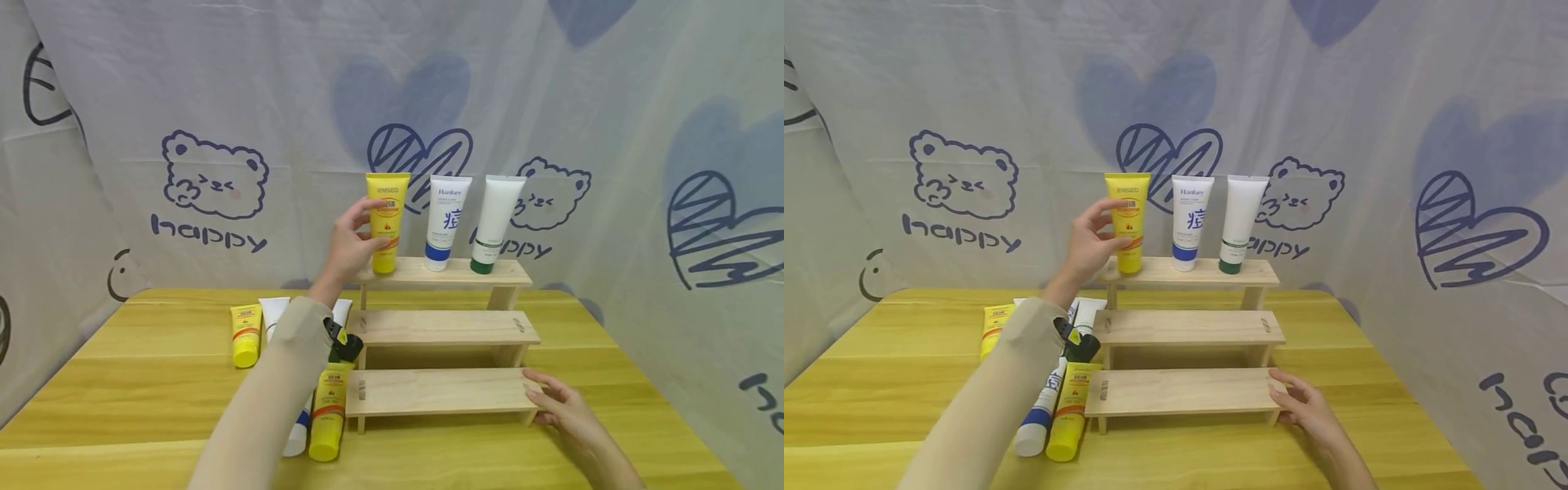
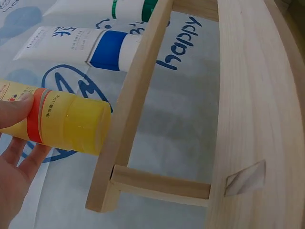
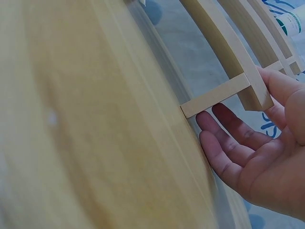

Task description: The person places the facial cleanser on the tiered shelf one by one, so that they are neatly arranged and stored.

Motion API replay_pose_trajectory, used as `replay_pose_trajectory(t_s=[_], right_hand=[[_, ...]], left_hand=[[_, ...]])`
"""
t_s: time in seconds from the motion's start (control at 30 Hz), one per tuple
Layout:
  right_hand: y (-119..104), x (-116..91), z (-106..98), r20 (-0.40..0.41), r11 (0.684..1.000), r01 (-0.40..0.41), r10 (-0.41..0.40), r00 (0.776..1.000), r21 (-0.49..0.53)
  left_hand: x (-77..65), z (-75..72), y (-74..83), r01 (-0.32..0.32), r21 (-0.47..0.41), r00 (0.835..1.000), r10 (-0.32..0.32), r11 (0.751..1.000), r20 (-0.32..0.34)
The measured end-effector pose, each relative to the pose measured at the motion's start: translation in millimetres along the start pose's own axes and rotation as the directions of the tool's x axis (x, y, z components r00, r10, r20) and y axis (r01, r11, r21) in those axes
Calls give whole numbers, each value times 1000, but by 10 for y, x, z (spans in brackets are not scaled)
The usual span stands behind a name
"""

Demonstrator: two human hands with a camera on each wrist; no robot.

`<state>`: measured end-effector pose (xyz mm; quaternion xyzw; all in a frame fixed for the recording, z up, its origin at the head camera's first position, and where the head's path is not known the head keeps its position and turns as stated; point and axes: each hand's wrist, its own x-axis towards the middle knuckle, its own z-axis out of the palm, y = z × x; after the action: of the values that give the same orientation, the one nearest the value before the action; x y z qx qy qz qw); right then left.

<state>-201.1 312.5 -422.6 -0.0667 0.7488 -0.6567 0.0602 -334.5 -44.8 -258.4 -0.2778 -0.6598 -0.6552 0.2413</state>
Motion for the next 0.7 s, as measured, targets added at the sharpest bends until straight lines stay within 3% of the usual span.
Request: replay_pose_trajectory(t_s=[0.4,0.7], right_hand=[[40,6,1,11,1000,-3,3,1000,14],[-2,-6,0,8,1000,-12,12,1000,9]], left_hand=[[25,176,-123,-33,57,998,35,998,-50],[65,219,-171,-27,40,999,27,999,-16]])
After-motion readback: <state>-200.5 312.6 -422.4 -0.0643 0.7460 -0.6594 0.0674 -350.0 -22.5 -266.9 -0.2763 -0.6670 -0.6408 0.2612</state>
